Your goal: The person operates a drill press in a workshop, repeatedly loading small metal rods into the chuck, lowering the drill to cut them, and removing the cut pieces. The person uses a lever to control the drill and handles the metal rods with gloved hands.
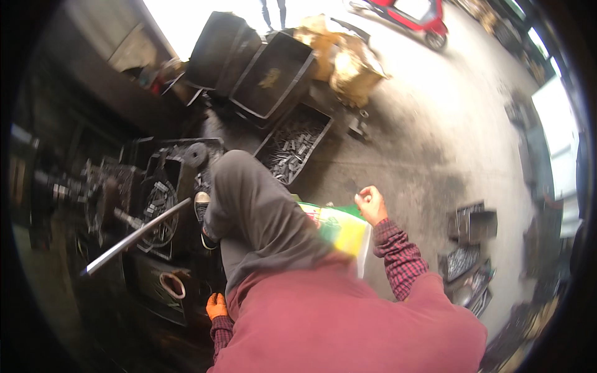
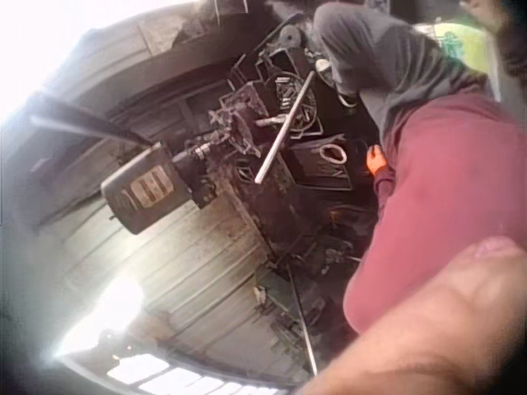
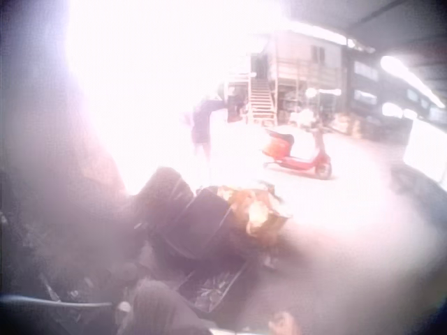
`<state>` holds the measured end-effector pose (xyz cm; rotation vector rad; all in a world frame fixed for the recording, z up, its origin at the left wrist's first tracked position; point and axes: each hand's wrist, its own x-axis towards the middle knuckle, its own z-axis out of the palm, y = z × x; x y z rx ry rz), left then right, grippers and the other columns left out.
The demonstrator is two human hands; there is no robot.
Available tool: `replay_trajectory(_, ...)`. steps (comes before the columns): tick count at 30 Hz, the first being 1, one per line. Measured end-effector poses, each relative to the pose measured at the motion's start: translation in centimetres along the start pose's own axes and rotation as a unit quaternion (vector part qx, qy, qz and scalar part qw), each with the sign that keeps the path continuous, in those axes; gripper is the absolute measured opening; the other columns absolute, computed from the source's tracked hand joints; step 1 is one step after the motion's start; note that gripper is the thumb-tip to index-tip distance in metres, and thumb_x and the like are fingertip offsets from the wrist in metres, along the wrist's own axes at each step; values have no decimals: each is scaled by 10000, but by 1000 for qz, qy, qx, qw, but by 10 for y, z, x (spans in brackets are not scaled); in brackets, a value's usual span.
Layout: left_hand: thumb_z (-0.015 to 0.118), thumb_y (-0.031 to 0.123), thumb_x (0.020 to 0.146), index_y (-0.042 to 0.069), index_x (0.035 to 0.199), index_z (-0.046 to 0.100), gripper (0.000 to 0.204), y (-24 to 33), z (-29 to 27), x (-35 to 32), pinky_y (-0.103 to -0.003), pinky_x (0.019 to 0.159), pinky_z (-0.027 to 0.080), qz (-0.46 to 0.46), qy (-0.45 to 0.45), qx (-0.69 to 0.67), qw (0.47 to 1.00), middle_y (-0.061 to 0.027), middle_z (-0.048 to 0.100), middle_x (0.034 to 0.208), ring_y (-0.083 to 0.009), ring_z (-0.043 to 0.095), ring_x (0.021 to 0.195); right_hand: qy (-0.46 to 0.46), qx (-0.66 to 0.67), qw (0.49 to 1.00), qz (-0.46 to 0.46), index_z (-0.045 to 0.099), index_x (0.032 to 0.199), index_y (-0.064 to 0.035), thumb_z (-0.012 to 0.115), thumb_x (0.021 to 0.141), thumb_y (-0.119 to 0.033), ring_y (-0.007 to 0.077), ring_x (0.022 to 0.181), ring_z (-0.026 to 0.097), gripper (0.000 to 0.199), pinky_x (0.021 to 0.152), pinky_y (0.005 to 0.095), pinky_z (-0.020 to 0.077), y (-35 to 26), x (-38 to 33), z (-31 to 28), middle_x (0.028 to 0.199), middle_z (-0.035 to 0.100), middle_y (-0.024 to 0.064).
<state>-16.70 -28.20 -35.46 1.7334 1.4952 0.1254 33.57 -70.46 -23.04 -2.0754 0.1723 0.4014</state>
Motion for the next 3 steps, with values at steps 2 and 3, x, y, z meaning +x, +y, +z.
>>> replay_trajectory(2, 762, 216, 960, -68, 1324, 655, 473, 7, -1, 26, -374, 1058, 508, -22, -57, 68, 996, -224, 717, 1275, -308, 683, 1196, 36, -28, 993, -109, 611, 1322, -103, 755, 955, -307, 228, 806, 715, 444, 745, 331, 567, 111, -5, 12, 944, 710, 137)
replay_trajectory(3, 774, 248, 951, -49, 1330, 660, 495, 8, -5, 34, -385, 1074, 503, 9, -73, 89, 993, -216, 713, 1290, -312, 676, 1215, 47, -64, 990, -113, 594, 1391, -124, 774, 946, -360, 279, 908, 756, 535, 859, 361, 601, 164, -14, 22, 1054, 739, 202)
